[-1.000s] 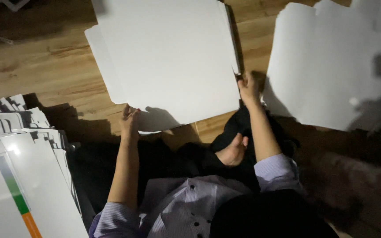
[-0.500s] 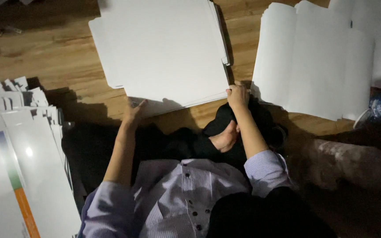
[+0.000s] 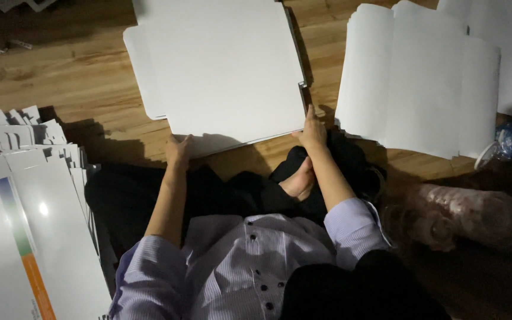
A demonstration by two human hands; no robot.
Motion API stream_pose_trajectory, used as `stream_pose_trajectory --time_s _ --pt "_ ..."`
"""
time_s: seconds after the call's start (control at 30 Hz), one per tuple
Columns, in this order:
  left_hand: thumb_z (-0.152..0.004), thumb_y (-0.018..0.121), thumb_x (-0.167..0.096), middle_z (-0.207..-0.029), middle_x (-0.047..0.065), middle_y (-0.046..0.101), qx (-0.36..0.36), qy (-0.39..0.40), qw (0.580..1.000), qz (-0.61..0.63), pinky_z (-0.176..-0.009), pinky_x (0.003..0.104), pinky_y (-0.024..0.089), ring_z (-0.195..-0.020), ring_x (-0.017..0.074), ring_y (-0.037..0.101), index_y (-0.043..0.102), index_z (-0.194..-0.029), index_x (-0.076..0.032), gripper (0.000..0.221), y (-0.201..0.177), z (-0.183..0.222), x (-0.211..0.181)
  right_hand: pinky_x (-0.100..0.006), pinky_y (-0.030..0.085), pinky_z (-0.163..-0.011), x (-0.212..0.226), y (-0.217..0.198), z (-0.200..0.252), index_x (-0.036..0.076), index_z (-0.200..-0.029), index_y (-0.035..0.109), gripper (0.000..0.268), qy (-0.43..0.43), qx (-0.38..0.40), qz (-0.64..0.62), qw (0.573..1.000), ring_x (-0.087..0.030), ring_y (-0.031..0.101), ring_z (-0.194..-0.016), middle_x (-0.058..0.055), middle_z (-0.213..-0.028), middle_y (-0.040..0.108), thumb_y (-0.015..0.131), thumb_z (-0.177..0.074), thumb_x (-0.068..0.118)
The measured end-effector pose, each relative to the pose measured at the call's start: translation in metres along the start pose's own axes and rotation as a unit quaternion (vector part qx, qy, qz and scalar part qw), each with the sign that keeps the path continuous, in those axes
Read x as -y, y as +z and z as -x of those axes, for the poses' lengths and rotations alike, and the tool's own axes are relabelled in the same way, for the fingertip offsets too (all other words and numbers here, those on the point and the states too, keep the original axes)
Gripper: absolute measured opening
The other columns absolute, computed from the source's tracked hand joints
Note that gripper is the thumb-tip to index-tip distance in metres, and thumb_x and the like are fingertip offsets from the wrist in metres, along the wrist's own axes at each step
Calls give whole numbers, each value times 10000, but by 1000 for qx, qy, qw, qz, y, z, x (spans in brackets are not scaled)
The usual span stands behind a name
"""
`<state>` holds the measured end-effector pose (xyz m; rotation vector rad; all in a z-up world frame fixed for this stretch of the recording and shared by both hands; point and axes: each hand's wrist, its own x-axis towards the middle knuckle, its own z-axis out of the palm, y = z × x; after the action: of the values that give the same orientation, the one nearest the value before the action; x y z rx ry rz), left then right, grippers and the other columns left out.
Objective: The person tapes white paper sheets together while sitting on the floor. They use a roll of tape to apply strips to the edges of large paper boards, then stack the taped sheets on top of each other.
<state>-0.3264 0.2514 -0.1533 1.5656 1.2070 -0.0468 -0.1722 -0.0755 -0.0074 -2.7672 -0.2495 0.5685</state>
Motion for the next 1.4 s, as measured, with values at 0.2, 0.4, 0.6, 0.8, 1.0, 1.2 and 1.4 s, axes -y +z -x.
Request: stream_pose_trajectory --time_s 0.2,0.4,0.6,0.8,1.0,1.2,1.4 --pt "-853 596 -268 -1040 306 565 26 113 991 -69 -814 549 414 -1014 460 526 509 -1162 52 453 -26 40 -31 -432 489 -840 -32 35 -41 -11 -1256 394 673 -56 -66 63 994 -338 582 -1010 -210 -1045 596 725 -728 243" --pt "-824 611 -280 -949 161 616 -9 71 997 -35 -742 426 481 -919 321 598 599 -1083 -109 311 -16 8 -14 -429 473 -856 -35 38 -48 20 -1270 421 616 -60 -92 54 993 -330 562 -1044 -217 -1105 579 708 -756 202" --pt "-836 655 -341 -1015 182 621 52 109 990 -68 -816 456 444 -1014 351 565 537 -1198 -90 456 -15 -2 -1 -482 474 -830 -51 -1 -19 23 -1294 423 654 -60 -167 -27 984 -375 577 -997 -236 -1057 594 714 -737 207" --pt "-918 634 -295 -1360 366 260 1 202 977 -65 -1006 603 226 -1260 490 238 102 -1421 -31 778 -17 -13 23 -330 500 -658 -188 -61 66 156 -913 680 112 9 -426 -93 900 -280 620 -783 -91 -822 649 617 -831 114" --pt "-874 735 -250 -1370 254 256 -11 171 982 -85 -1026 552 277 -1272 412 288 211 -1399 -90 759 -8 2 -5 -380 529 -715 -328 28 67 319 -934 666 257 287 -163 63 942 -224 636 -855 37 -846 662 632 -691 396" --pt "-790 784 -253 -1203 328 356 -121 322 929 -136 -928 552 356 -1127 505 398 354 -1320 18 734 -13 20 1 -446 512 -768 -251 -11 96 273 -973 631 210 246 -154 106 951 -317 634 -880 -100 -838 658 575 -802 164" --pt "-788 726 -126 -1180 324 348 -104 389 915 -28 -915 552 370 -1108 516 393 390 -1298 45 634 -21 50 -34 -465 497 -716 -167 -103 138 159 -1013 611 143 129 -344 106 924 -365 638 -776 -169 -785 655 526 -907 113"
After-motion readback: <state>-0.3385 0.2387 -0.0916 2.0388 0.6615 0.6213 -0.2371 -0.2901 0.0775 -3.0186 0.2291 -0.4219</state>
